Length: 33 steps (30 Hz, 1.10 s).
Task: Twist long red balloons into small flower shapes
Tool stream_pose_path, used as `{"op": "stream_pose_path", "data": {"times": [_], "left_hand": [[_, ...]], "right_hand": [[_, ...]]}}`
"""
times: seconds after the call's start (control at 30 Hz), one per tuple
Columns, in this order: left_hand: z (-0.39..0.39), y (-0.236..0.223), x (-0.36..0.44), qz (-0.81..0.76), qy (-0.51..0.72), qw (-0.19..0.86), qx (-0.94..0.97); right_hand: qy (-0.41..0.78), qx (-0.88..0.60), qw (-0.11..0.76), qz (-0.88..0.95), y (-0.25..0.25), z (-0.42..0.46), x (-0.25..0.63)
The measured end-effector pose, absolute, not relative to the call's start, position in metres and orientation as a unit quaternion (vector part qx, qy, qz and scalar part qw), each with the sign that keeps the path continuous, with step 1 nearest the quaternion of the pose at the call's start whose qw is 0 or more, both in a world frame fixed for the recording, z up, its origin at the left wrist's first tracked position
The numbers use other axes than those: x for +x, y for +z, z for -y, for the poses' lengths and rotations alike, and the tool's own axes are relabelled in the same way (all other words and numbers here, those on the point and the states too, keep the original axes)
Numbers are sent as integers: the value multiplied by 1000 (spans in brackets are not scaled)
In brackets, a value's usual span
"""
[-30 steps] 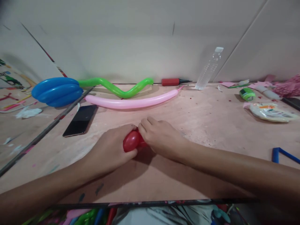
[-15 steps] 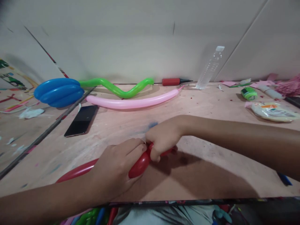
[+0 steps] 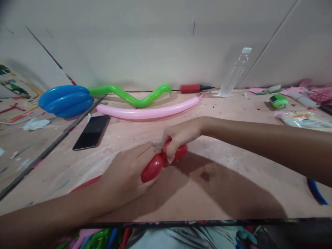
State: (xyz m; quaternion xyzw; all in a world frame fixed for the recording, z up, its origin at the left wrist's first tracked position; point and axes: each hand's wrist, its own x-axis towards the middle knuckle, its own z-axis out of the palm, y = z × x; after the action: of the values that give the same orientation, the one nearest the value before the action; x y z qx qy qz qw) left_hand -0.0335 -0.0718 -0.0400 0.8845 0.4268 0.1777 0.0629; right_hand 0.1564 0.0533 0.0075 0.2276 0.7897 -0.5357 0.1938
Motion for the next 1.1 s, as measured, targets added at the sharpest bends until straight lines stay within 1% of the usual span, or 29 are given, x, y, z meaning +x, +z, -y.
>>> {"op": "stream_pose_path", "data": {"times": [0.1, 0.17, 0.23, 0.37, 0.43, 0.57, 0.7, 0.77, 0.8, 0.87, 0.93, 1.0, 1.07, 1.1], "left_hand": [[68, -36, -35, -439, 190, 117, 870], [68, -32, -35, -443, 205, 137, 862], [70, -30, -34, -446, 213, 155, 856], [80, -29, -32, -404, 219, 166, 873], [85, -31, -32, -376, 228, 138, 887], [86, -37, -31, -359, 207, 34, 909], [85, -41, -31, -369, 148, -55, 916], [85, -42, -31, -365, 137, -70, 918], [84, -42, -32, -363, 141, -64, 919], [81, -38, -33, -370, 174, -20, 912], [75, -31, -37, -397, 228, 57, 887], [64, -21, -42, -436, 278, 139, 845], [53, -13, -47, -468, 319, 194, 801], [47, -10, -49, -480, 337, 216, 780]], "right_hand": [[-479, 258, 139, -827, 20, -42, 159], [-452, 280, 118, -839, 26, -35, 161], [-491, 276, 132, -815, 28, -31, 163], [-629, 241, 183, -716, 20, -32, 163], [-660, 223, 180, -695, 10, -36, 162], [-685, 200, 145, -685, -17, -47, 163], [-713, 257, 91, -646, -37, -47, 171], [-702, 273, 69, -654, -41, -42, 174], [-685, 276, 51, -672, -41, -39, 175], [-629, 289, -20, -721, -41, -29, 175], [-571, 320, -130, -745, -38, -18, 176], [-540, 347, -230, -732, -34, -5, 179], [-518, 346, -286, -728, -28, 9, 184], [-481, 338, -310, -747, -26, 15, 186]]}}
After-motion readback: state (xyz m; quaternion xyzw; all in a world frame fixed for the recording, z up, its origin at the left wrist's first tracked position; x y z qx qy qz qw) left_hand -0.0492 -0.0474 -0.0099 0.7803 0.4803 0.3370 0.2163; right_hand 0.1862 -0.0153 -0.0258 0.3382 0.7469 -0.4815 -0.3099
